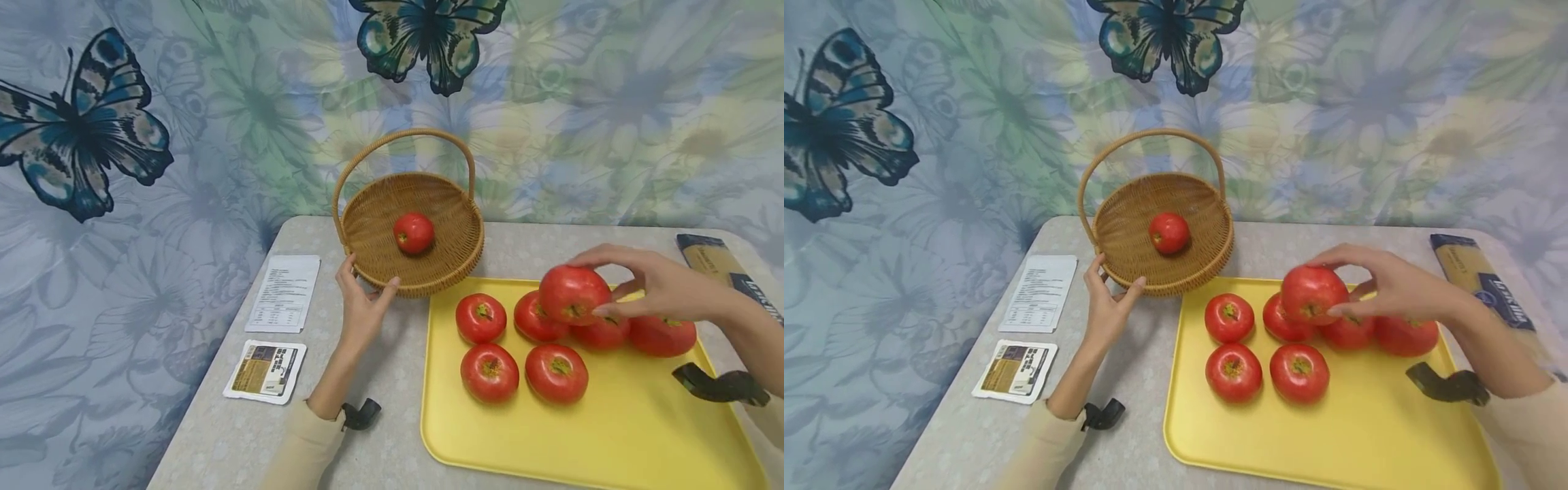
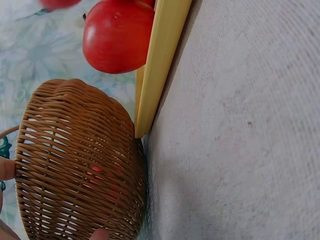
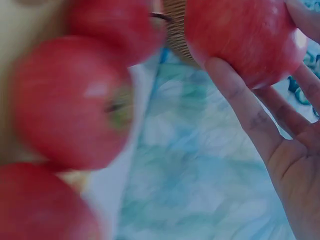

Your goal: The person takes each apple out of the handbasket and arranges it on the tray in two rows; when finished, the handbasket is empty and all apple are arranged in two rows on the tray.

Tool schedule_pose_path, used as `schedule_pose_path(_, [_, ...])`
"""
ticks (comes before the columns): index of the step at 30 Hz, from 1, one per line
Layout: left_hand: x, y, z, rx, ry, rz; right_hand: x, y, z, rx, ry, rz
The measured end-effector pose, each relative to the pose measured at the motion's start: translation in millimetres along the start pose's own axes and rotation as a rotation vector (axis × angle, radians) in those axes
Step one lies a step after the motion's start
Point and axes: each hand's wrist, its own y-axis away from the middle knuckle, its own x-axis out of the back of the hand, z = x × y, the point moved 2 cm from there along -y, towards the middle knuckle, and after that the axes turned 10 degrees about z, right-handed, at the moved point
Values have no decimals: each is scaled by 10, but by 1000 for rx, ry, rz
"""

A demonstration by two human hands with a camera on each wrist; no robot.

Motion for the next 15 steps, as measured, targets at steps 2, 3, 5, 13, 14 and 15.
schedule_pose_path(2, [13, 0, 27, -7, 1, -2, -40, 215, 67, -52, -53, -15])
schedule_pose_path(3, [16, -4, 31, -8, 0, -3, -65, 320, 103, -73, -71, -17])
schedule_pose_path(5, [20, -14, 25, -13, -6, -5, -118, 523, 174, -110, -88, -14])
schedule_pose_path(13, [-6, -24, -4, -9, 16, -21, -298, 1149, 471, -224, -157, -23])
schedule_pose_path(14, [-12, -24, -8, -7, 18, -23, -320, 1190, 501, -236, -211, -43])
schedule_pose_path(15, [-19, -24, -12, -6, 16, -23, -343, 1223, 526, -240, -252, -60])
